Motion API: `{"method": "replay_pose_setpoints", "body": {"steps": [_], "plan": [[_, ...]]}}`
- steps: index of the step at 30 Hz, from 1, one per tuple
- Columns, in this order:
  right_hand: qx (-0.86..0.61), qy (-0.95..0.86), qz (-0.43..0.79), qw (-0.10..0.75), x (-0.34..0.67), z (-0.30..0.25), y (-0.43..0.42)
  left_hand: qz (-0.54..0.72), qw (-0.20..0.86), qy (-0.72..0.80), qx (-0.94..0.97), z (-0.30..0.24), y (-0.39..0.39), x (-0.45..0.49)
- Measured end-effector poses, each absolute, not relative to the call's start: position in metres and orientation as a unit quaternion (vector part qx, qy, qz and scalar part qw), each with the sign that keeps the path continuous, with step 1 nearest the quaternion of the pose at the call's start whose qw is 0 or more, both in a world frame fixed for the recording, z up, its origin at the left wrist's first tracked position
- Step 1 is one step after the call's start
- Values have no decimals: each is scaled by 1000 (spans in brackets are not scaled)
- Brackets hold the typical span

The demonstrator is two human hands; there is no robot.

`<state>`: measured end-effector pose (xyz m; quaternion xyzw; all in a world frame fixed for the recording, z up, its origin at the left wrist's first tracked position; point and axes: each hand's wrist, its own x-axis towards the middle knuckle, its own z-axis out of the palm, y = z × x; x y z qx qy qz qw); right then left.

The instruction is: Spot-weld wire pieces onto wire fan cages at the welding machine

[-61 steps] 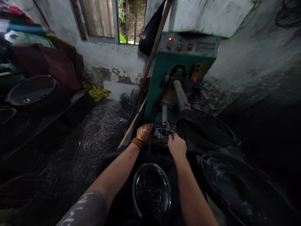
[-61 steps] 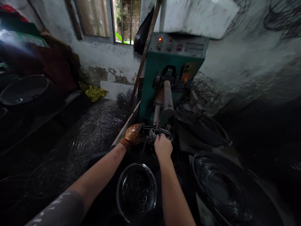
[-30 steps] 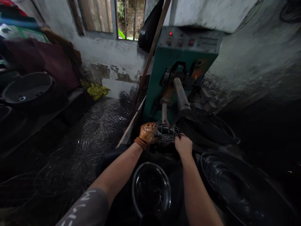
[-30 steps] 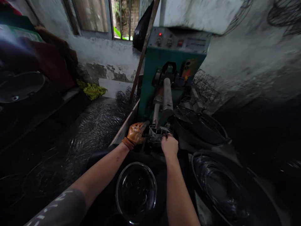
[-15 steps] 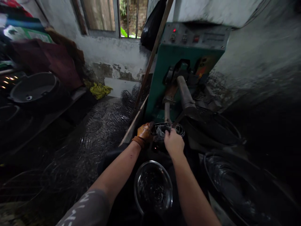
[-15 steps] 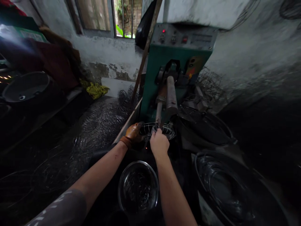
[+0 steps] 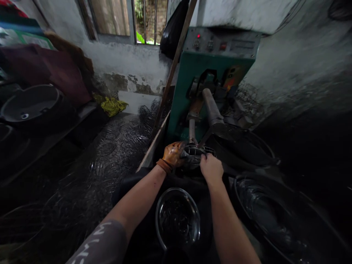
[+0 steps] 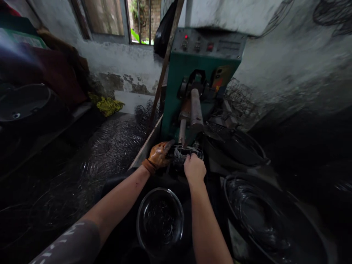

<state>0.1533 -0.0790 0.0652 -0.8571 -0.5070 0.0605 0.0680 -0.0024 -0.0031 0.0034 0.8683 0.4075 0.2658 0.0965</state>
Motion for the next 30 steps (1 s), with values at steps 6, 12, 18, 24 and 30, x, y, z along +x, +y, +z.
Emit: {"method": "replay_pose_setpoints", "body": {"steps": [6,12,18,24,30], "plan": [[-862,-498,61,66,164,63,-79,259,77,400,876,7,-3,6],[-861,-499,67,66,164,63,-76,266,79,396,876,5,-2,5],[-860,-502,68,70,164,60,-75,283,80,409,864,1,-4,2],[-855,-508,75,77,165,58,-74,271,91,454,844,-3,-4,0],[-854,-506,75,91,171,56,-75,274,80,436,854,3,-4,3]]}}
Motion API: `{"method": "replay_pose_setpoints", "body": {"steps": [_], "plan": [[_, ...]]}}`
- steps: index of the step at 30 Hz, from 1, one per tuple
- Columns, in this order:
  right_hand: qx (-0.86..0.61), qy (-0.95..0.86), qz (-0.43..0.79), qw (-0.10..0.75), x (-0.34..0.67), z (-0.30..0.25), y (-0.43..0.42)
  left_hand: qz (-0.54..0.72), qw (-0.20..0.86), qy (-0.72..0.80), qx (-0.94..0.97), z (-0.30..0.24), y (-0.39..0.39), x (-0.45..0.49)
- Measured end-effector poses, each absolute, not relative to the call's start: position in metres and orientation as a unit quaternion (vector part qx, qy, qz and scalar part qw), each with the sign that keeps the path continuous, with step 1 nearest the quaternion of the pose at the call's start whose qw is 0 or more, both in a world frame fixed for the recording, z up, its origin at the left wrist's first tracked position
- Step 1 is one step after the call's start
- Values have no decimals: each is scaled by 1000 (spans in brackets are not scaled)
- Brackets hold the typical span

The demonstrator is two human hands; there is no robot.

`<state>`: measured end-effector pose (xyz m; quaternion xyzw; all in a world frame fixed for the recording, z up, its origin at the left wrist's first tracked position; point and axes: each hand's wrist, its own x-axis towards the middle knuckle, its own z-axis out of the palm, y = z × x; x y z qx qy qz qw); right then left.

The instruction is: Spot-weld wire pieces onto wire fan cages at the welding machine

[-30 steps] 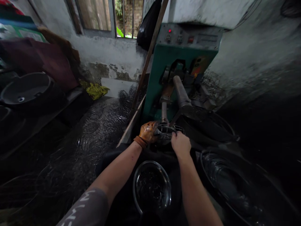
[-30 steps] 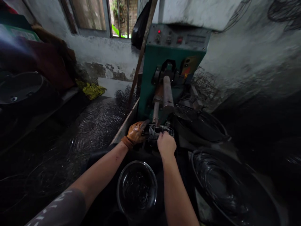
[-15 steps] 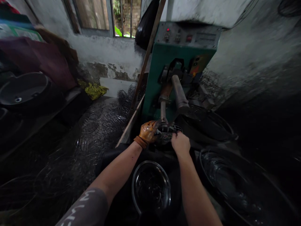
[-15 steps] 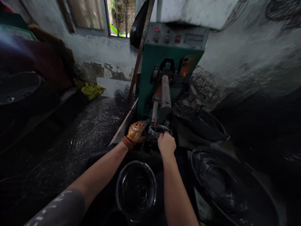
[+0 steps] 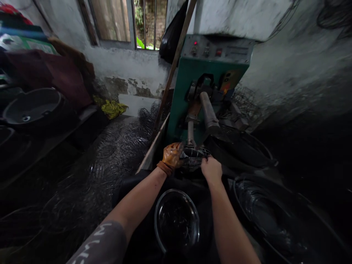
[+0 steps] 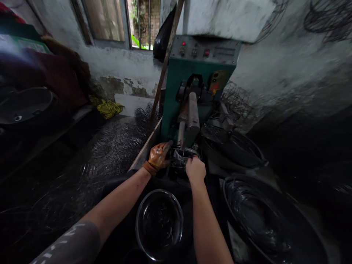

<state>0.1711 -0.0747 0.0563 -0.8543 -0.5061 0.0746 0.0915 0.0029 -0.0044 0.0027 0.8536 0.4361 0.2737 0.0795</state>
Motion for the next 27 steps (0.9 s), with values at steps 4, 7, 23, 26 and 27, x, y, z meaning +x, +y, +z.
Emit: {"method": "replay_pose_setpoints", "body": {"steps": [4,7,23,26,27], "plan": [[-861,-493,90,86,181,53,-73,279,72,433,854,7,-6,10],[-861,-494,82,87,188,48,-72,280,72,421,860,9,-6,14],[-844,-524,63,94,195,39,-69,181,112,539,815,-1,-3,-21],[-854,-512,58,72,192,43,-70,109,168,575,793,-7,0,-28],[-857,-508,59,66,191,44,-70,108,177,578,789,-8,1,-28]]}}
